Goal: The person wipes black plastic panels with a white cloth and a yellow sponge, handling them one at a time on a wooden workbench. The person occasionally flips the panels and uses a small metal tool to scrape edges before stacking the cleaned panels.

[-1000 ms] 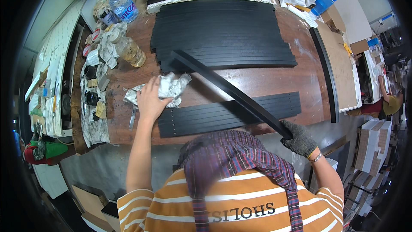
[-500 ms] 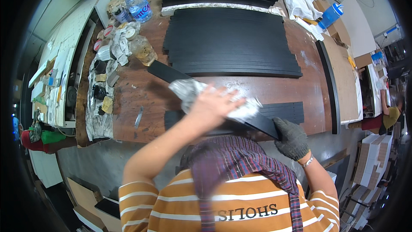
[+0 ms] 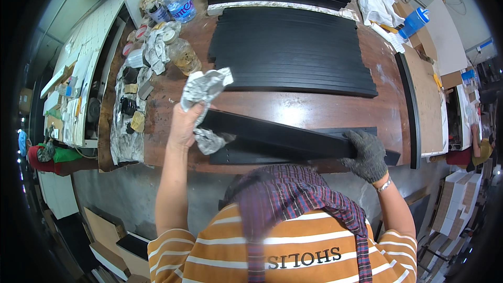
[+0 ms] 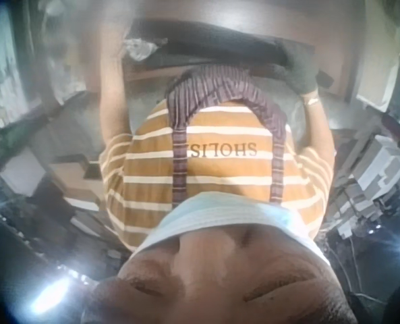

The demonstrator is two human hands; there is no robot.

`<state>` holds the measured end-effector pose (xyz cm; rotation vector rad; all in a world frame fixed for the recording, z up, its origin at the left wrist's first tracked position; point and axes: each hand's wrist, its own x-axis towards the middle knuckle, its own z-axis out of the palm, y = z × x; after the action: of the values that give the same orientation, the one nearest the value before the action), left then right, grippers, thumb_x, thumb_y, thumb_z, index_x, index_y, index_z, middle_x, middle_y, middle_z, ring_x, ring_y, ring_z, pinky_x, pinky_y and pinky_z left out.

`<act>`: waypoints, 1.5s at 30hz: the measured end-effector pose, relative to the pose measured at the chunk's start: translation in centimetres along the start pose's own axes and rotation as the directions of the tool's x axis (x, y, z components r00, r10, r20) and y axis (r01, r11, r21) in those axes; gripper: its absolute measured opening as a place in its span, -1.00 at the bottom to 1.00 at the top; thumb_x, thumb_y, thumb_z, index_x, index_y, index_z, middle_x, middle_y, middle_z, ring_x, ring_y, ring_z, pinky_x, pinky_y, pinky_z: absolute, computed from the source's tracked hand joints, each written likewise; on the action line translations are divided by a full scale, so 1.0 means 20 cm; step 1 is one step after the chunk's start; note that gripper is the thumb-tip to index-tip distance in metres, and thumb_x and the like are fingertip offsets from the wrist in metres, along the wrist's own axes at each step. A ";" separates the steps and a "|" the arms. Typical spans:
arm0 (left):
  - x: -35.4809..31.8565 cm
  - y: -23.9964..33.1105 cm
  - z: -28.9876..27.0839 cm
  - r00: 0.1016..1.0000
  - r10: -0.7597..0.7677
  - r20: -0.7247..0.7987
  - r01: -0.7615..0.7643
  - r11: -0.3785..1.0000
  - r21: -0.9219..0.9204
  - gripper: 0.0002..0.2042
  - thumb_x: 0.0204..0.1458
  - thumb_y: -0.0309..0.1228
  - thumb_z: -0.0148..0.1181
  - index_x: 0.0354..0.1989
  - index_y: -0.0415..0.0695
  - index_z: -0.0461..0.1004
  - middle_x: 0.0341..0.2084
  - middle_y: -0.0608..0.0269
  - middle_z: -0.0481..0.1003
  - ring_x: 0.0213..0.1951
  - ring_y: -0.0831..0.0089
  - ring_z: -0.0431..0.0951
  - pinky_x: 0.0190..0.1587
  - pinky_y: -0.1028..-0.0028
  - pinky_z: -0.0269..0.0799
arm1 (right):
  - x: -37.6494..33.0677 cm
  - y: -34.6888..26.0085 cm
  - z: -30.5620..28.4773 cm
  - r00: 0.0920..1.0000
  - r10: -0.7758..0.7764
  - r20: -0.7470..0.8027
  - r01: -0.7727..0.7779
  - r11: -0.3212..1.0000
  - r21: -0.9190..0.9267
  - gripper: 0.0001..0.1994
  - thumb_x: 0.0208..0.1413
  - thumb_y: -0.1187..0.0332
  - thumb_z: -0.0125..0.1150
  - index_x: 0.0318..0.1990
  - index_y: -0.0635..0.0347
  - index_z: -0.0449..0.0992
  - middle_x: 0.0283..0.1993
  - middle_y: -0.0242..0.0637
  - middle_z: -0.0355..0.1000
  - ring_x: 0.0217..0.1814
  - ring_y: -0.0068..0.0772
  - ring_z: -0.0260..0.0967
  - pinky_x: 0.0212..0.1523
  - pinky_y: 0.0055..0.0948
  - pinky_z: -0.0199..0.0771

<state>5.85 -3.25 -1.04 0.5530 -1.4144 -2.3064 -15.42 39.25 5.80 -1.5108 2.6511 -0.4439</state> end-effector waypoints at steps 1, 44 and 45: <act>-0.01 -0.03 0.04 1.000 0.018 -0.024 -0.017 0.999 0.044 -0.78 0.14 -0.56 0.33 -0.04 -0.28 0.59 -0.22 0.19 0.66 -0.21 0.49 0.65 -0.10 0.46 0.55 | 0.04 0.00 0.01 0.999 -0.035 -0.025 0.035 0.999 0.000 -0.43 -0.31 0.26 0.55 0.00 0.08 0.55 -0.23 -0.19 0.48 -0.16 0.00 0.46 -0.13 -0.09 0.42; -0.23 0.02 0.03 0.841 0.301 -0.450 -0.209 0.947 0.242 -0.33 0.18 -0.70 -0.02 0.50 -0.22 0.00 0.35 0.09 0.27 0.30 0.33 0.34 0.36 0.31 0.20 | 0.32 0.35 0.58 0.957 -0.116 0.265 0.059 0.975 0.213 -0.62 0.30 0.03 0.06 -0.12 0.11 0.67 -0.02 -0.11 0.58 0.04 0.03 0.48 0.14 -0.07 0.40; -0.21 0.01 0.04 0.834 0.309 -0.457 -0.195 0.940 0.279 -0.32 0.17 -0.73 -0.04 0.51 -0.21 0.02 0.36 0.09 0.26 0.30 0.33 0.35 0.35 0.33 0.23 | 0.33 0.37 0.61 0.966 -0.003 0.259 -0.043 0.984 0.171 -0.62 0.33 0.06 0.01 -0.10 0.11 0.66 -0.02 -0.11 0.59 0.05 0.00 0.49 0.11 -0.06 0.41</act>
<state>9.08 -0.55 -0.06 0.8903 -1.3875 -1.6448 -22.70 34.51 -7.25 -1.3843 2.3587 -0.4330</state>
